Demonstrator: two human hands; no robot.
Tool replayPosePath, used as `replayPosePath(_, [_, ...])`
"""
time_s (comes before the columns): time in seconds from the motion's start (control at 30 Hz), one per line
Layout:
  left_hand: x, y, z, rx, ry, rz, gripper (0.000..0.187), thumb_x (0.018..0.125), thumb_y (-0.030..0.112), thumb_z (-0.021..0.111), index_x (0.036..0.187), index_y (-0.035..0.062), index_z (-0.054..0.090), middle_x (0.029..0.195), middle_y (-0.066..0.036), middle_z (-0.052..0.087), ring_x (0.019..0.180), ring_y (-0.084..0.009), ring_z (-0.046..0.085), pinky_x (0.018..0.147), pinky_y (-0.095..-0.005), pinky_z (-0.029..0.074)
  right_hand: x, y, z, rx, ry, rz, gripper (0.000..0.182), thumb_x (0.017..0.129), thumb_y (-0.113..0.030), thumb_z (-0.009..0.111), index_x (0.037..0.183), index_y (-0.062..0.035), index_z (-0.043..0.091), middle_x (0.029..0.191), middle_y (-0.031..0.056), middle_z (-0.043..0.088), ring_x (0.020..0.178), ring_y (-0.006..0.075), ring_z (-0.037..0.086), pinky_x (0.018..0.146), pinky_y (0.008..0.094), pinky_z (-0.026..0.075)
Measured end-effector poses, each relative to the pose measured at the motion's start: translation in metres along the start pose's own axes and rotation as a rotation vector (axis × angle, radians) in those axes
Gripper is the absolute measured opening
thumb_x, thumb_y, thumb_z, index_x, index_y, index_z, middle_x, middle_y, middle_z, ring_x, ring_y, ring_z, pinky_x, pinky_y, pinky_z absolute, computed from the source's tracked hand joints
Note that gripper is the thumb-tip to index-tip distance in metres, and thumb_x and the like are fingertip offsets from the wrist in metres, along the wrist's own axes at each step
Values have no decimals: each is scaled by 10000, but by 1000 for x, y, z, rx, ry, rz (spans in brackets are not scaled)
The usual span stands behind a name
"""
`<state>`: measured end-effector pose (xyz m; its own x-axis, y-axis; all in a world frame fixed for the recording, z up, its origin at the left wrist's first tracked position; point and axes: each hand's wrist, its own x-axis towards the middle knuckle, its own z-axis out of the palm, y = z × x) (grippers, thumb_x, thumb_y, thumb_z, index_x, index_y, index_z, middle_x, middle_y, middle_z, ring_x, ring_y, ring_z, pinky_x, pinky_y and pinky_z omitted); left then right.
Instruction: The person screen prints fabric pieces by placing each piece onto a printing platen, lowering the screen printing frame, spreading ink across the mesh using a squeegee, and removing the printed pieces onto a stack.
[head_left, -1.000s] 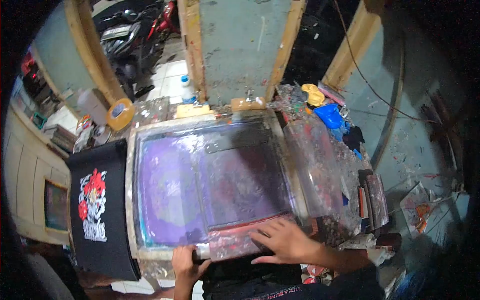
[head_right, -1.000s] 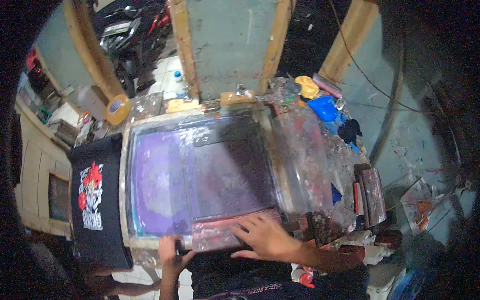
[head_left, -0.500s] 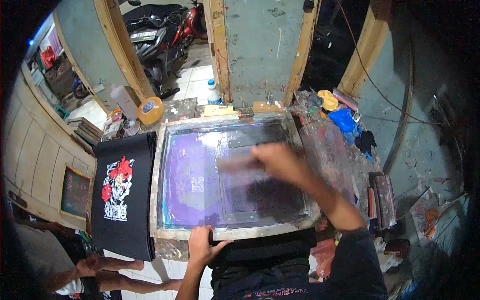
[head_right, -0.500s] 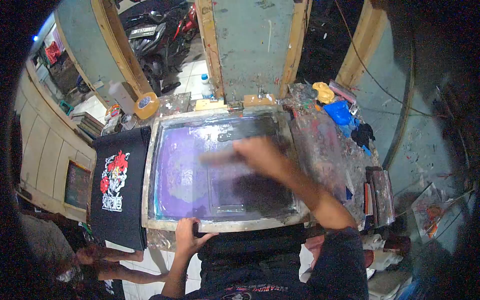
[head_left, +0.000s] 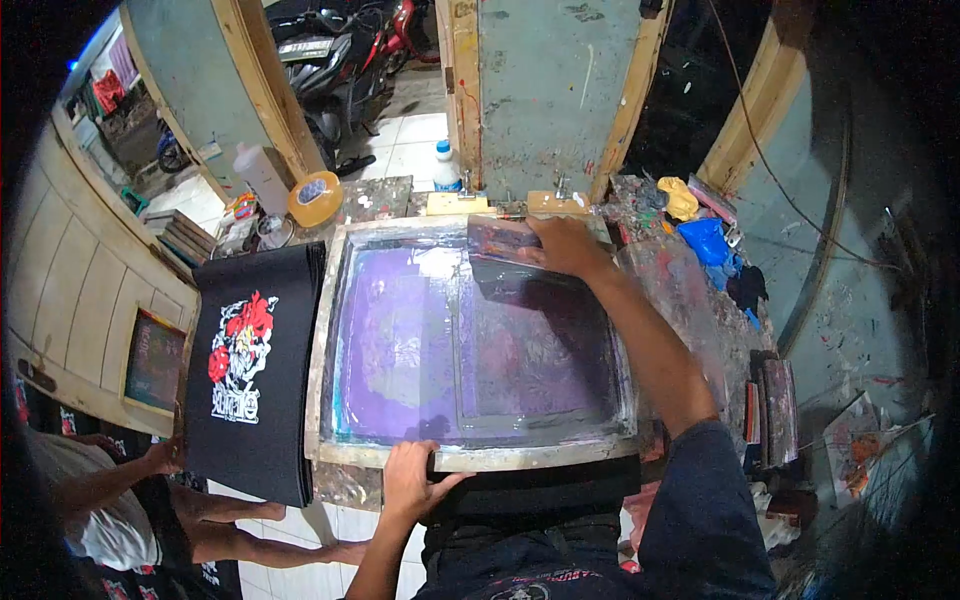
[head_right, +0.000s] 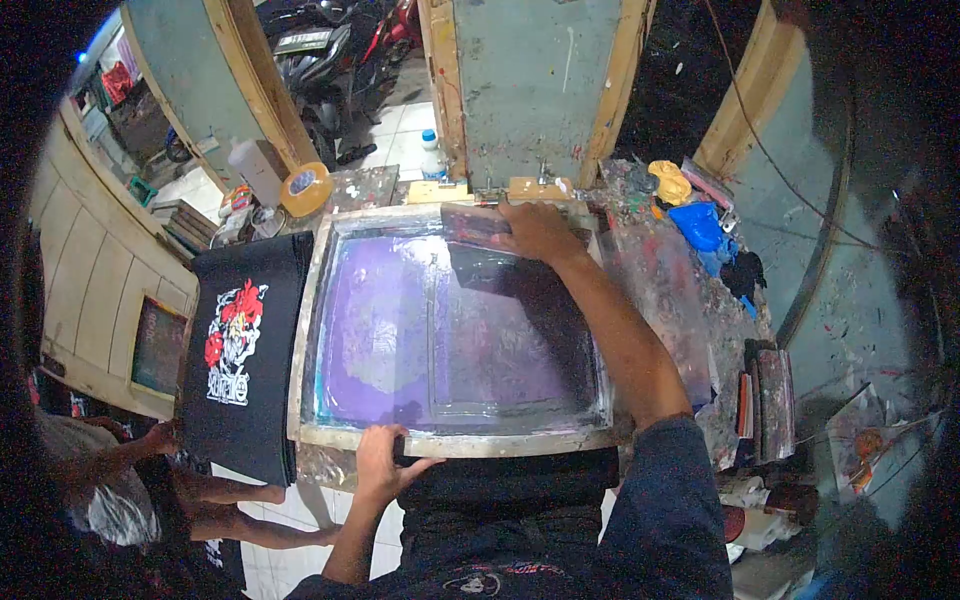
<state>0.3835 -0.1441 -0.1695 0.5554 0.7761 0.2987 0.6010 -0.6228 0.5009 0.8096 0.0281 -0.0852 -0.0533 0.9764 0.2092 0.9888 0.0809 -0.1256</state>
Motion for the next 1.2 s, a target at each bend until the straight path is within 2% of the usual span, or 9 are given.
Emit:
replayPosePath(0.2, [3, 6, -5, -9, 11, 27, 647, 661, 456, 953, 1023, 33, 623, 857, -117, 578, 810, -326, 564, 741, -431, 459, 32, 10, 25, 48, 61, -258, 507, 902, -485, 738, 1127, -45, 629, 952, 272, 700, 912, 485, 688, 814, 576, 519])
replayPosePath(0.3, [6, 8, -7, -3, 18, 36, 624, 683, 446, 943, 1025, 33, 623, 841, -112, 579, 795, -317, 561, 736, -423, 453, 25, 5, 22, 50, 86, -247, 500, 863, -437, 778, 1137, -55, 609, 909, 238, 721, 934, 465, 711, 809, 578, 540])
replayPosePath(0.4, [4, 6, -5, -11, 36, 42, 638, 668, 445, 950, 1026, 36, 615, 858, -115, 580, 799, -319, 563, 730, -424, 452, 7, -14, 16, -17, -20, -151, 459, 877, -406, 768, 1139, -63, 613, 893, 223, 720, 916, 463, 712, 790, 576, 544])
replayPosePath(0.7, [1, 5, 1, -16, 109, 81, 680, 614, 377, 998, 1043, 24, 605, 908, -132, 603, 817, -325, 576, 729, -420, 467, -151, -104, -1, -3, -65, -86, 348, 932, -365, 714, 1109, -89, 600, 907, 149, 703, 869, 382, 716, 711, 520, 549])
replayPosePath(0.8, [1, 6, 3, -24, 132, 88, 643, 636, 380, 975, 1024, 17, 613, 882, -120, 587, 801, -330, 562, 718, -422, 453, -204, -137, -5, 22, 1, -100, 250, 884, -235, 710, 1078, -103, 622, 891, 126, 723, 823, 335, 746, 690, 493, 589])
replayPosePath(1.0, [0, 7, 2, -31, 164, 117, 636, 653, 402, 966, 1016, 21, 609, 857, -115, 563, 776, -324, 542, 709, -421, 446, -259, -167, -2, -80, 136, -147, 145, 898, -159, 625, 1040, -133, 639, 829, 52, 666, 775, 263, 711, 625, 398, 558])
replayPosePath(1.13, [-1, 8, 2, -70, 214, 156, 618, 645, 371, 976, 999, 24, 606, 847, -122, 560, 772, -329, 546, 699, -424, 446, -278, -177, 8, -134, 186, -134, 163, 901, -161, 596, 1044, -95, 641, 878, 61, 634, 839, 248, 676, 718, 395, 541])
replayPosePath(1.17, [0, 8, 1, -75, 226, 168, 614, 640, 360, 979, 994, 25, 606, 844, -123, 559, 771, -331, 548, 696, -426, 446, -282, -181, 7, -81, 117, -90, 237, 886, -197, 650, 1082, -67, 627, 976, 107, 627, 962, 277, 646, 849, 435, 517])
replayPosePath(1.2, [1, 8, 0, -79, 234, 178, 610, 636, 350, 983, 988, 25, 605, 840, -125, 558, 770, -332, 549, 693, -428, 445, -285, -185, 2, -66, 135, -83, 284, 871, -213, 677, 1105, -63, 621, 1005, 121, 622, 989, 293, 631, 879, 450, 503])
